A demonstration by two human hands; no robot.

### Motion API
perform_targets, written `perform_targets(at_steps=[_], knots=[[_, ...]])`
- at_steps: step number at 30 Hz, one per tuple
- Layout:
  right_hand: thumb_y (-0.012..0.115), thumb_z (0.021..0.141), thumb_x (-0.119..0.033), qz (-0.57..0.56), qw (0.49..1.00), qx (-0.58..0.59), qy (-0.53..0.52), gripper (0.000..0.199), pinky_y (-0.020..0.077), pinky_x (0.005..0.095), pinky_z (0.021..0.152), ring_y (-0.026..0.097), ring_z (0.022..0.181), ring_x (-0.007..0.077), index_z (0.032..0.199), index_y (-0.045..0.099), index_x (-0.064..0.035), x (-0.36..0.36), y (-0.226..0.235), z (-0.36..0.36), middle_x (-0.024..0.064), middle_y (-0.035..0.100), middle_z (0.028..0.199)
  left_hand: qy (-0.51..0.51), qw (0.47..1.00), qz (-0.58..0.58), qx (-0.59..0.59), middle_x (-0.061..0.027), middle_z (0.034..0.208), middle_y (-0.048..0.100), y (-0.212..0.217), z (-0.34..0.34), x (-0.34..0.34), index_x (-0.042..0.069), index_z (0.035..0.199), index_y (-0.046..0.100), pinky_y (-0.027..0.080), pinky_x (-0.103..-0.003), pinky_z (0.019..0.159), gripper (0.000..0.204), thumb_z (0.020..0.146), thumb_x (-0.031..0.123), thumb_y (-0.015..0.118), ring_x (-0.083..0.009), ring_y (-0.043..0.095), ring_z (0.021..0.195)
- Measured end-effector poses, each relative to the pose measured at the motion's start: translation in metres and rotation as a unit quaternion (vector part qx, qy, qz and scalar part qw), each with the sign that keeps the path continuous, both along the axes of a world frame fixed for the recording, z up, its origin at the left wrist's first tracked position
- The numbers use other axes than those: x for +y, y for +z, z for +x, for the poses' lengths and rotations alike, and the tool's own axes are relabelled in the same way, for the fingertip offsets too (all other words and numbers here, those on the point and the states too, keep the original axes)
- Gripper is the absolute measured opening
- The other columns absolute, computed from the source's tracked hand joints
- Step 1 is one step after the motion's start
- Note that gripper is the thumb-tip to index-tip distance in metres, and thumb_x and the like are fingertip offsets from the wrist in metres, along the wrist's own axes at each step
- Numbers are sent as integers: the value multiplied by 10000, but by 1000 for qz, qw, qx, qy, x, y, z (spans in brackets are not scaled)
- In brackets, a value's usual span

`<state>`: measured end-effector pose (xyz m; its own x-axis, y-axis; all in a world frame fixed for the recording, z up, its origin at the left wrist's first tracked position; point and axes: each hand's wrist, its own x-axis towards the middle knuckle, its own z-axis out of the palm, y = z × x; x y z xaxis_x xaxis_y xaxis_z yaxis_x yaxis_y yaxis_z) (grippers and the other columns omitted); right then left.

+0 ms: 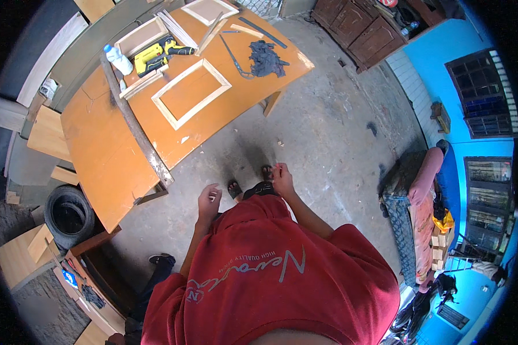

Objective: The recorder is assembling a wooden picture frame, including fitting the pieces together and checking the alignment.

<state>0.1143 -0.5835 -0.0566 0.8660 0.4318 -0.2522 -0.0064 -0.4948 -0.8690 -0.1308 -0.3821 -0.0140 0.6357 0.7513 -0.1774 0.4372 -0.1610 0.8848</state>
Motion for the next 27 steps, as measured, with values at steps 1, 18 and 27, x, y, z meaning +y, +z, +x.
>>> perform_targets(at_steps=[1,18,27], knots=[[566,1056,-365,2,998,68,11,350,559,450,644,712,707,272,1160,553,-31,15,29,-4,152,696,821,-15,999,-52,-1,-73,1032,719,-4,0,-3,74,1252,679,549,-319,779,314,949,142,723,-164,684,866],[669,994,-69,244,967,12,68,264,417,233,565,527,656,47,1236,570,-33,63,145,-31,-11,628,851,-105,922,-334,-167,0,1025,741,84,123,-19,73,1163,743,529,-272,816,346,1092,345,542,-92,666,928],[685,973,-49,249,962,3,117,228,517,252,683,624,831,66,1191,629,-12,67,151,-27,29,701,934,-40,927,-335,-162,13,1009,746,96,128,-21,62,1132,760,526,-244,774,291,1067,298,603,-64,657,904]])
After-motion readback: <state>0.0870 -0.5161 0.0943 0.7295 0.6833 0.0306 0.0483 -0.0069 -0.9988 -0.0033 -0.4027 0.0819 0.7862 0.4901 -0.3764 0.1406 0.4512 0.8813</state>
